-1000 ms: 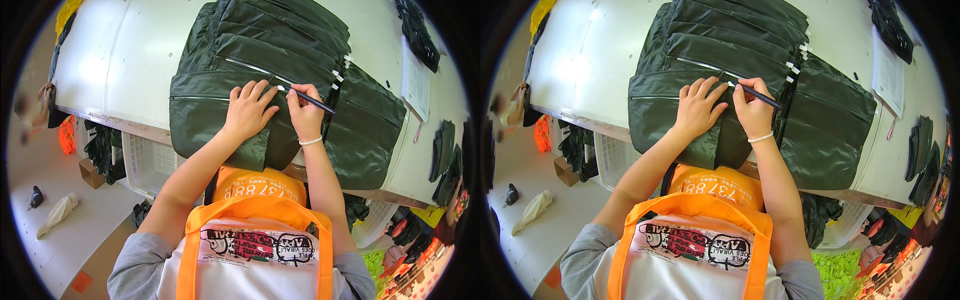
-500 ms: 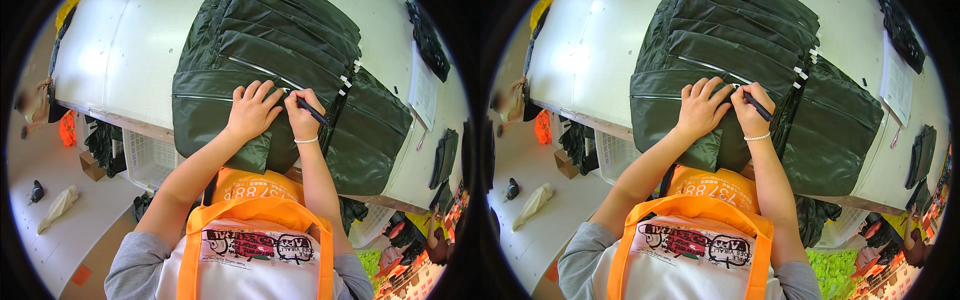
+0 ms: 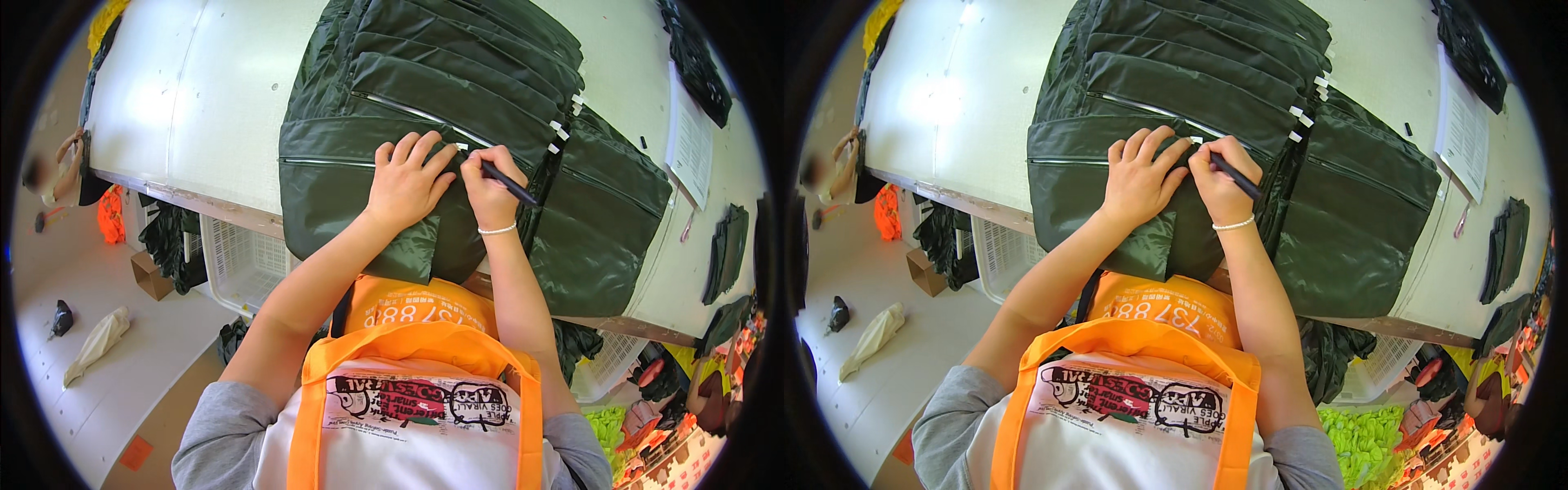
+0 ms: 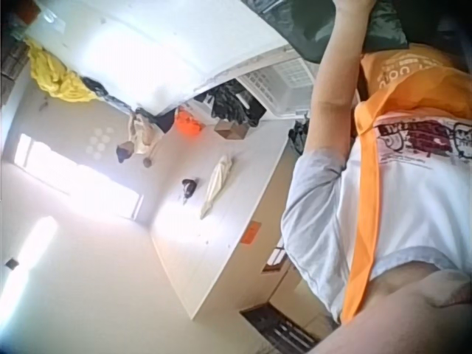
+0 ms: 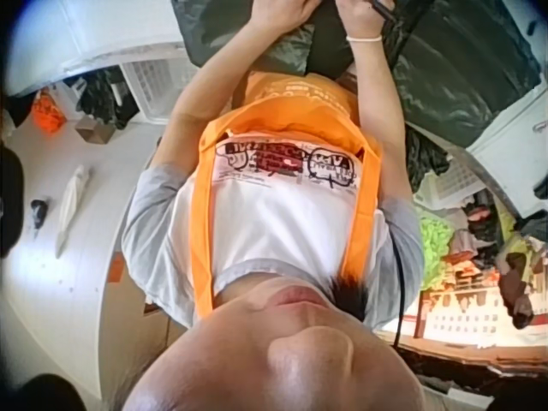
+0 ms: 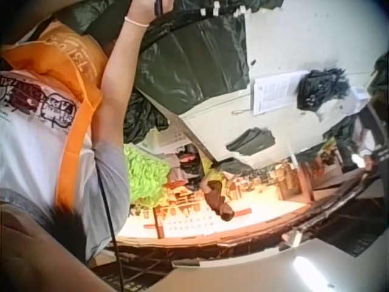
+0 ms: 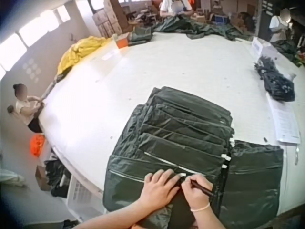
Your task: The person folds green pouches, places a paper insert inside each, and stacks them. Then the person writes on the white tags of a stack of green pouches using a black marker.
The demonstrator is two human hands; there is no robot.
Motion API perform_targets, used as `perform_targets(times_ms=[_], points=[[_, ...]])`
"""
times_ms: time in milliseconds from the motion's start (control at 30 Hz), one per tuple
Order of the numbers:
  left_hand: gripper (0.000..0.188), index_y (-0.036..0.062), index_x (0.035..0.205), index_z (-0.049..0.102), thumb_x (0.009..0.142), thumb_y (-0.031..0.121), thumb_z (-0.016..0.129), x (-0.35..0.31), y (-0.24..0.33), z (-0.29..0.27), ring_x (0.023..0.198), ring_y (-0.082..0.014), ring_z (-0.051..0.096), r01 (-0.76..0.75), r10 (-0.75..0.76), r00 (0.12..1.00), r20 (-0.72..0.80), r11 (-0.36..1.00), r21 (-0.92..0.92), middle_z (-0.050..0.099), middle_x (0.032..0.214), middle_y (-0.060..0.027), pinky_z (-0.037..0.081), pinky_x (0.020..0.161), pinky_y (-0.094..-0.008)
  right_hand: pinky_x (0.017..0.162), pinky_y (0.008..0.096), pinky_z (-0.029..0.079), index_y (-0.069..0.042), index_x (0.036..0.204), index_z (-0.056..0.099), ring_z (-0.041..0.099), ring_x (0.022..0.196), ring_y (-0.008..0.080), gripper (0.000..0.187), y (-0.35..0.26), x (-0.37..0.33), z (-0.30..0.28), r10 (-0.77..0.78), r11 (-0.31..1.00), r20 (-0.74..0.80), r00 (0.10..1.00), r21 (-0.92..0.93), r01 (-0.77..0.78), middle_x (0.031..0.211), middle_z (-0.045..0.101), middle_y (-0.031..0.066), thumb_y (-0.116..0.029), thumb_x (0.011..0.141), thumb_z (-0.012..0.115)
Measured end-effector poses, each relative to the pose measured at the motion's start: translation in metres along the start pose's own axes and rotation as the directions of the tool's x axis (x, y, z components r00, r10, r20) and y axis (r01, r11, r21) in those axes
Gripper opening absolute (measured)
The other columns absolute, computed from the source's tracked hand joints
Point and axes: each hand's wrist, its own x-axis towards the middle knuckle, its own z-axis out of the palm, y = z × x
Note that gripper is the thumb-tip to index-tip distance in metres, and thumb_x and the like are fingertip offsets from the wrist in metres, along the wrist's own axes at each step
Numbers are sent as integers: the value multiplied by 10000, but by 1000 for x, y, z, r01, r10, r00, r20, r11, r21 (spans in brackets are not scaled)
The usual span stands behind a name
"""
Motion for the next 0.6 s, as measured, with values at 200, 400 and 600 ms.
perform_targets(times_ms=[200, 400, 600], points=[[314, 131, 1156, 609, 854, 214, 604, -2, -12, 4, 1121, -262, 498, 70, -98, 990, -106, 968, -239, 558, 1216, -50, 347, 941, -409, 621, 348, 450, -63, 968, 604, 601, 728, 266, 187, -36, -31, -24, -78, 913, 225, 971, -376, 160, 791, 621, 107, -145, 828, 696], [240, 65, 1101, 612, 889, 149, 539, 16, -18, 4, 1057, -306, 529, -74, -67, 937, -342, 920, -385, 591, 1166, -101, 375, 927, -406, 735, 404, 408, -80, 990, 531, 559, 820, 313, 289, -64, -64, -4, 94, 885, 349, 932, -458, 82, 845, 581, 102, -68, 758, 704], [280, 45, 1145, 586, 895, 163, 539, 50, 8, -22, 1097, -320, 525, -194, -24, 887, -461, 886, -420, 579, 1196, -128, 371, 962, -411, 746, 334, 469, -54, 988, 505, 562, 808, 251, 396, -88, -17, -103, 96, 941, -3, 995, -325, -92, 854, 515, 97, 189, 678, 457]])
